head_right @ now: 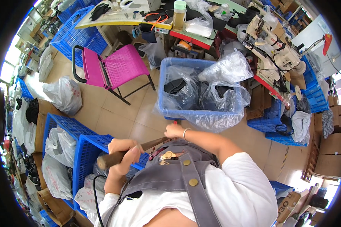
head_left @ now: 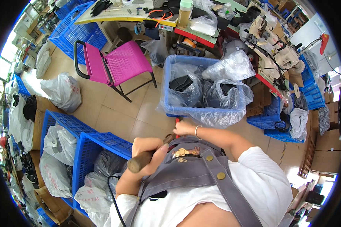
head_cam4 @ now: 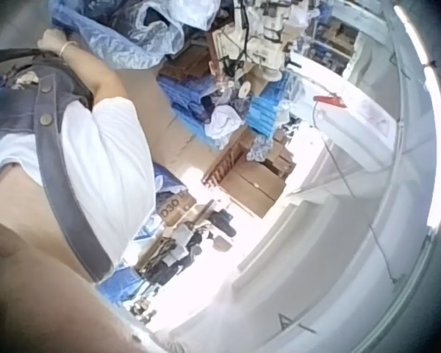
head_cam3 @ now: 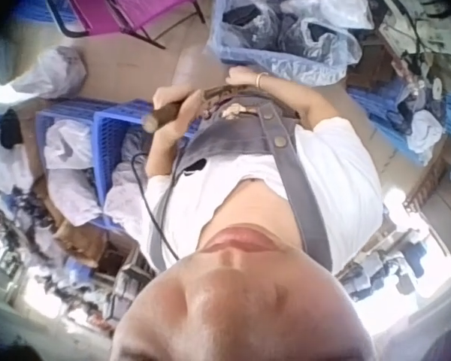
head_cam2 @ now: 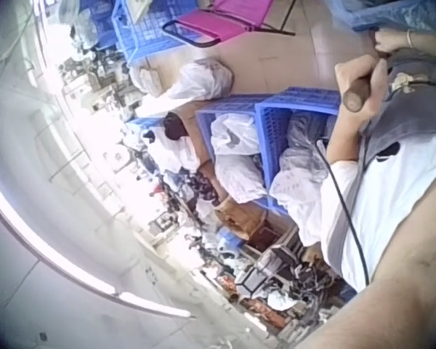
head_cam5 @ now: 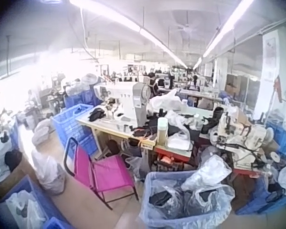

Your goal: Sweeping the floor with a broom and moving items in a workshop.

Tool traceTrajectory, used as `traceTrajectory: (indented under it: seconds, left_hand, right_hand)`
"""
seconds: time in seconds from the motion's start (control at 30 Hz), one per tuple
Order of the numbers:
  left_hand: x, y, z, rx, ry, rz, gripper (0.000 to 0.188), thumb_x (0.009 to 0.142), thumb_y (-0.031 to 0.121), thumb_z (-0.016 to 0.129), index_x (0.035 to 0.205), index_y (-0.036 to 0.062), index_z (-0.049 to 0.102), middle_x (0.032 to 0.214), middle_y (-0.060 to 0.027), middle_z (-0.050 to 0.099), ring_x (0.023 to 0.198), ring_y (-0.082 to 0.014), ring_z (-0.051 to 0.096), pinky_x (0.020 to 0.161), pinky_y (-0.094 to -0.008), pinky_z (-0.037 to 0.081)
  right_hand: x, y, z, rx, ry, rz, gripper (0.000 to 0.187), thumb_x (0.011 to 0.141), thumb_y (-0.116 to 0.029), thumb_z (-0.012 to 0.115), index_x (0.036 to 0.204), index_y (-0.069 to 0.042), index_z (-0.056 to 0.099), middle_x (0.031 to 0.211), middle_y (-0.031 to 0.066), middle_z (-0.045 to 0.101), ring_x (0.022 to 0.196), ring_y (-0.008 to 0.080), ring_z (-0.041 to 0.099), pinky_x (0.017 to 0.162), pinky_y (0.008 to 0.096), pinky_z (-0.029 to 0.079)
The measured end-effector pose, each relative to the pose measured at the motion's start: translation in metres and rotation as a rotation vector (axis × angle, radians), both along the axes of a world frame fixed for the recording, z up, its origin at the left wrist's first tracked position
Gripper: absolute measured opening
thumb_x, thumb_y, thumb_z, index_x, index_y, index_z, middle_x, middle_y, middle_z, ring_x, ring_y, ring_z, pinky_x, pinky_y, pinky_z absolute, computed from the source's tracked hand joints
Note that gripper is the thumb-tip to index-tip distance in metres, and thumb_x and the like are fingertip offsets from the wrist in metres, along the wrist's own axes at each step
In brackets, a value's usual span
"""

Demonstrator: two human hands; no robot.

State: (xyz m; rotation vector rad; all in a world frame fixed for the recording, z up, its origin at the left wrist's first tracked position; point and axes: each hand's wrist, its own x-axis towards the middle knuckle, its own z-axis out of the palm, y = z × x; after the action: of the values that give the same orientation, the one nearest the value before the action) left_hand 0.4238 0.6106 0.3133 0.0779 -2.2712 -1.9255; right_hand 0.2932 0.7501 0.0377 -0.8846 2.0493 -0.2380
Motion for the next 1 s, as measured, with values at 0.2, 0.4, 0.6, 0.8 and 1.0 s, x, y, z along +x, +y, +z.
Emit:
traceTrajectory:
  seconds: [0.2,0.4,0.6,0.8,1.0]
  left_hand:
    - [-0.008,0.018,-0.007,0.117,0.200,0.079,0.020,0.063,0.008,0.047,0.045,0.0015,0.041,0.040,-0.0050,0.042,0.034,-0.0137,0.041,0.042,-0.0269,0.042]
    - [-0.037,0.038,-0.009,0.229,0.263,0.542,0.018,0.077,0.007,0.045,0.060,0.0041,0.038,0.040,-0.0026,0.040,0.033,-0.0107,0.039,0.037,-0.0270,0.039]
    - [-0.056,0.029,-0.007,0.176,0.329,0.695,0.020,0.079,0.008,0.038,0.060,0.0056,0.032,0.036,-0.0034,0.036,0.026,-0.0090,0.033,0.028,-0.0228,0.033]
    - [-0.064,0.020,-0.006,0.186,0.268,0.779,0.021,0.080,0.009,0.036,0.059,0.0066,0.032,0.034,-0.0034,0.034,0.023,-0.0086,0.029,0.027,-0.0222,0.031]
    - [-0.063,0.005,-0.009,0.237,0.267,0.779,0.022,0.081,0.010,0.035,0.059,0.0072,0.032,0.033,-0.0032,0.032,0.023,-0.0087,0.028,0.030,-0.0222,0.033]
  right_hand:
    - [-0.137,-0.018,0.006,-0.704,0.391,-0.132,0.016,0.069,-0.002,0.042,0.078,-0.002,0.055,0.082,0.0172,0.052,0.081,0.0327,0.051,0.070,0.0381,0.040]
    - [-0.240,0.000,-0.077,-0.005,0.302,-0.032,0.025,0.068,-0.002,0.046,0.090,-0.001,0.059,0.093,0.0177,0.057,0.090,0.0325,0.053,0.077,0.0350,0.043]
    - [-0.271,0.017,-0.123,0.454,0.060,0.212,0.038,0.060,-0.015,0.060,0.094,0.001,0.057,0.096,0.0206,0.055,0.088,0.0298,0.055,0.074,0.0335,0.045]
    - [-0.260,0.004,-0.128,0.216,0.057,-0.024,0.043,0.064,-0.011,0.059,0.104,0.000,0.047,0.106,0.0196,0.049,0.095,0.0311,0.051,0.075,0.0364,0.044]
    - [-0.229,0.088,-0.068,-0.532,0.279,0.230,0.031,0.069,-0.008,0.050,0.099,-0.002,0.048,0.099,0.0149,0.048,0.093,0.0296,0.047,0.078,0.0366,0.039]
